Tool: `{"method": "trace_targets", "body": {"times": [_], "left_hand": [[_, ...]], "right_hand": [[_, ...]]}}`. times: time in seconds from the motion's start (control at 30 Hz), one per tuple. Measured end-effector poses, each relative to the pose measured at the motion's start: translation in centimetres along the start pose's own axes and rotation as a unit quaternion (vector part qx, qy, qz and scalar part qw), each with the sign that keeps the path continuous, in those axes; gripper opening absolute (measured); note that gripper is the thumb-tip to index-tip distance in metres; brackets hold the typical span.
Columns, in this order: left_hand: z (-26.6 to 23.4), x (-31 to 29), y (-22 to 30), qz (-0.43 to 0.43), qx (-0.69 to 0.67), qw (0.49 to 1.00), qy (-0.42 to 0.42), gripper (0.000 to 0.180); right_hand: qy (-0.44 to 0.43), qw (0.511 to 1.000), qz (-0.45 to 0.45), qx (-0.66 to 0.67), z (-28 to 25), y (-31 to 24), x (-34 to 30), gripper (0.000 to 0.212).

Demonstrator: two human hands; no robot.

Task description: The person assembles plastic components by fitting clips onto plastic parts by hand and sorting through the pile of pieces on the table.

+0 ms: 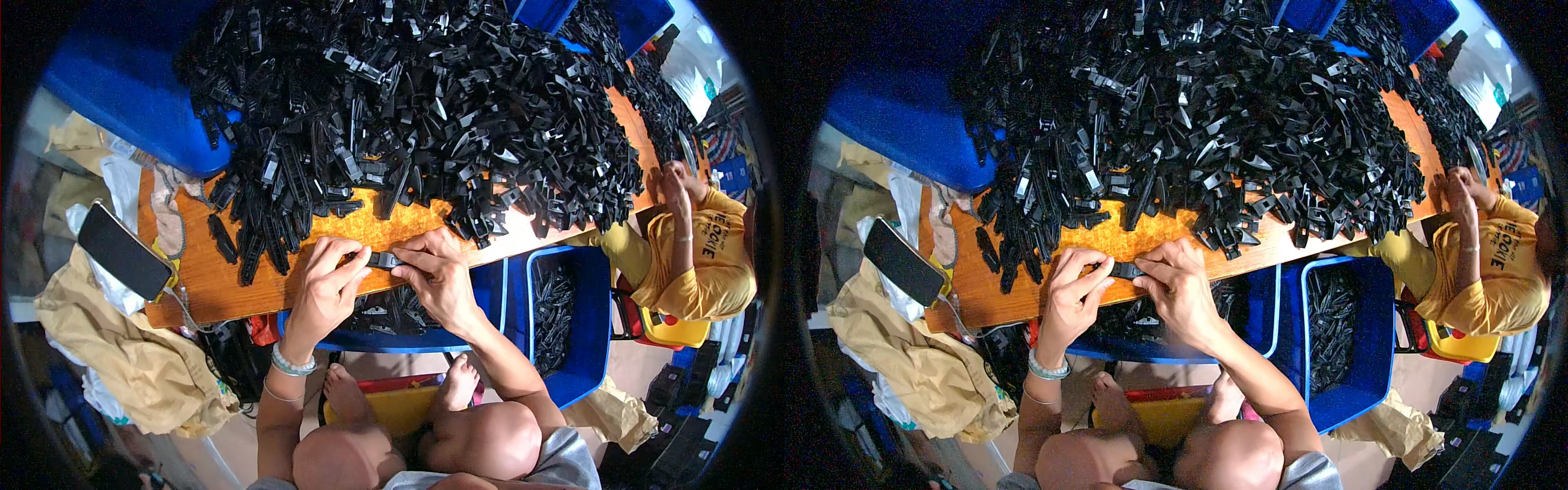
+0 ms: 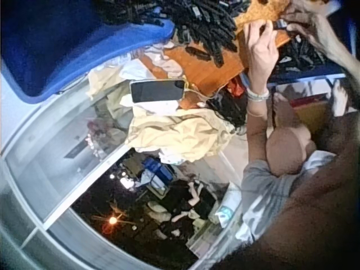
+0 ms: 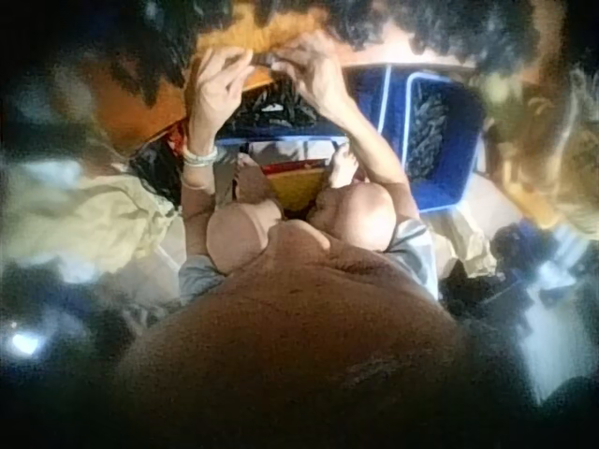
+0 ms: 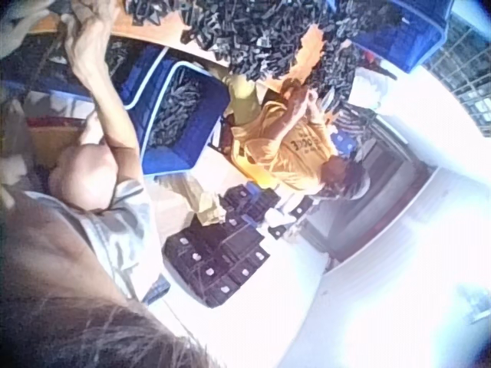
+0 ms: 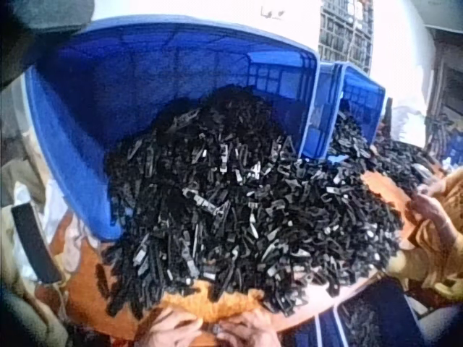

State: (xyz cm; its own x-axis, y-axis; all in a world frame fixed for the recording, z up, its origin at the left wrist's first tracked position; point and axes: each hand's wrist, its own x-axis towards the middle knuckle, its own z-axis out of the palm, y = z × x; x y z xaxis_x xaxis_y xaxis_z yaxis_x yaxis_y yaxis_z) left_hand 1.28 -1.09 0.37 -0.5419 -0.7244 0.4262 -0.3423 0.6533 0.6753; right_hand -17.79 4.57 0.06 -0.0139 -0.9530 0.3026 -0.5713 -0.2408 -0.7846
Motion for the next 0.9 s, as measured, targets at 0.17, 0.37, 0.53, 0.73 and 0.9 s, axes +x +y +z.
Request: {"method": "trace_targets", "body": {"times": [0.17, 0.37, 0.53, 0.73, 0.9], "left_hand": [[-0.4, 0.1, -0.3, -0.038, -0.027, 0.999, 0.021, 0.023], [2.7, 3.4, 0.5, -0.065, 0.039, 0.995, 0.062, 0.035], [4.1, 5.9, -0.5, -0.054, 0.16, 0.984, 0.059, 0.021], [2.0, 1.4, 0.7, 0.0, 0.199, 0.974, 0.112, 0.018], [1.1, -2.8, 1.3, 0.008, 0.302, 0.944, 0.13, 0.021]], "right_hand": [[0.023, 0.998, -0.045, -0.021, 0.3, 0.0, -1.4, 0.025], [0.139, 0.982, -0.04, -0.121, -2.3, 0.4, -2.2, 0.012], [0.227, 0.93, 0.018, -0.288, -3.9, 3.2, 0.1, 0.022], [0.239, 0.932, -0.025, -0.27, -3.5, 4.0, -0.1, 0.02], [0.277, 0.931, -0.07, -0.225, -4.3, 3.8, 0.4, 0.023]]}}
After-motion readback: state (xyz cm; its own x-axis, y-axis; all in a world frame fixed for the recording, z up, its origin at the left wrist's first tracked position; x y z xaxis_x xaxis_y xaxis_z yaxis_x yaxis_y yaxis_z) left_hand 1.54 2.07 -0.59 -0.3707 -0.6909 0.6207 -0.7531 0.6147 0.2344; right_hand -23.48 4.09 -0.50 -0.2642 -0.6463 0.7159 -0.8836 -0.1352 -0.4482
